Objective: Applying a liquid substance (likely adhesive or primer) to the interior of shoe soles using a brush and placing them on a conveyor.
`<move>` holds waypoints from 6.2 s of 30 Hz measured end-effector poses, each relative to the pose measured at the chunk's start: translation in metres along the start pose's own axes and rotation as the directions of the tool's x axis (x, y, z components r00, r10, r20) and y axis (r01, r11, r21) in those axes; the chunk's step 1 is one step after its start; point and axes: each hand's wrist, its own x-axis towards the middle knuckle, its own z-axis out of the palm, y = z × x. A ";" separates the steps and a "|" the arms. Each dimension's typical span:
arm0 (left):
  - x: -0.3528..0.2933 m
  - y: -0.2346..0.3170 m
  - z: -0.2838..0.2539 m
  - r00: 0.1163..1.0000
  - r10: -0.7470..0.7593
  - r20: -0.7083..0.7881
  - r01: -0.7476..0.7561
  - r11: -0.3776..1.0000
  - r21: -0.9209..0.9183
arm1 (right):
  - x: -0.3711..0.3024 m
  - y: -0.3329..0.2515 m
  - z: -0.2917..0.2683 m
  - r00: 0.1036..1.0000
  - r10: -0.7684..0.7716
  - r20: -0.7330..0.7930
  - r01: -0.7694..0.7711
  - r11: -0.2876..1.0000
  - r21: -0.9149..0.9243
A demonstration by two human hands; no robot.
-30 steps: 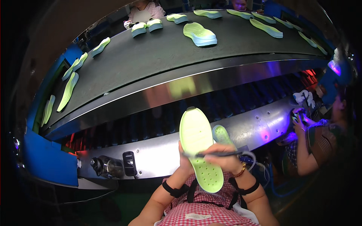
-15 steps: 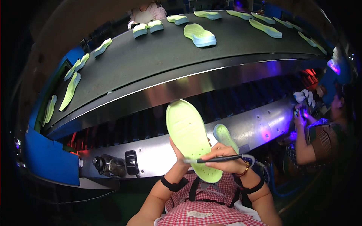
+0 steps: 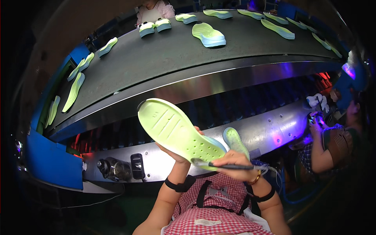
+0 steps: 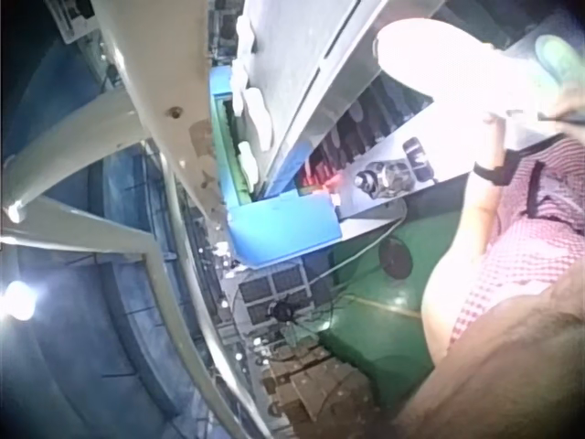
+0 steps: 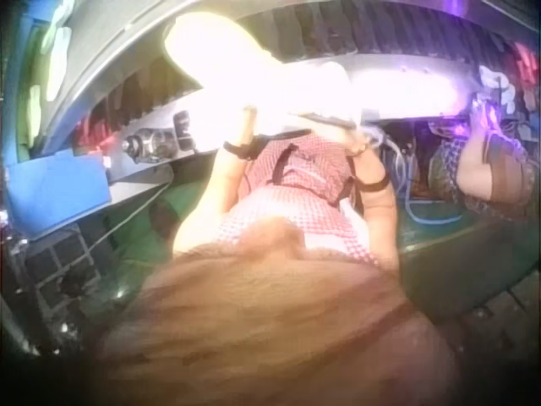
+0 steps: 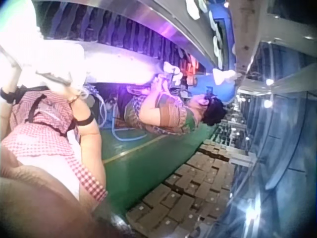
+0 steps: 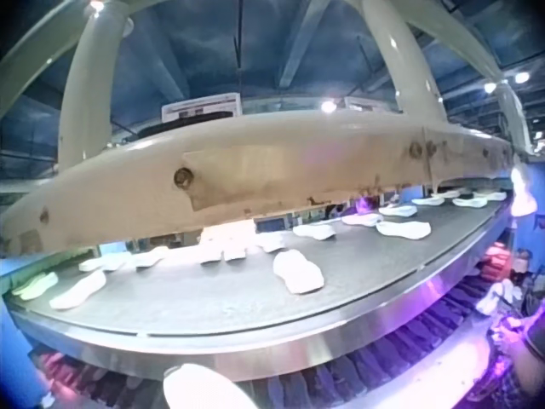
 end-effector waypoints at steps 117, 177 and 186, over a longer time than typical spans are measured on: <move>-0.043 -0.024 -0.124 0.897 -0.361 -0.253 0.411 0.894 0.181 | -0.044 0.015 -0.030 0.862 0.500 -0.084 -0.343 0.696 0.631; -0.016 -0.035 -0.008 0.961 -0.249 -0.119 0.235 0.964 -0.124 | 0.014 -0.003 -0.007 0.986 -0.153 0.061 0.159 0.979 -0.125; -0.012 -0.019 -0.016 0.993 -0.121 0.015 0.122 0.986 -0.116 | -0.008 -0.002 -0.011 0.970 -0.040 0.241 0.016 0.995 0.099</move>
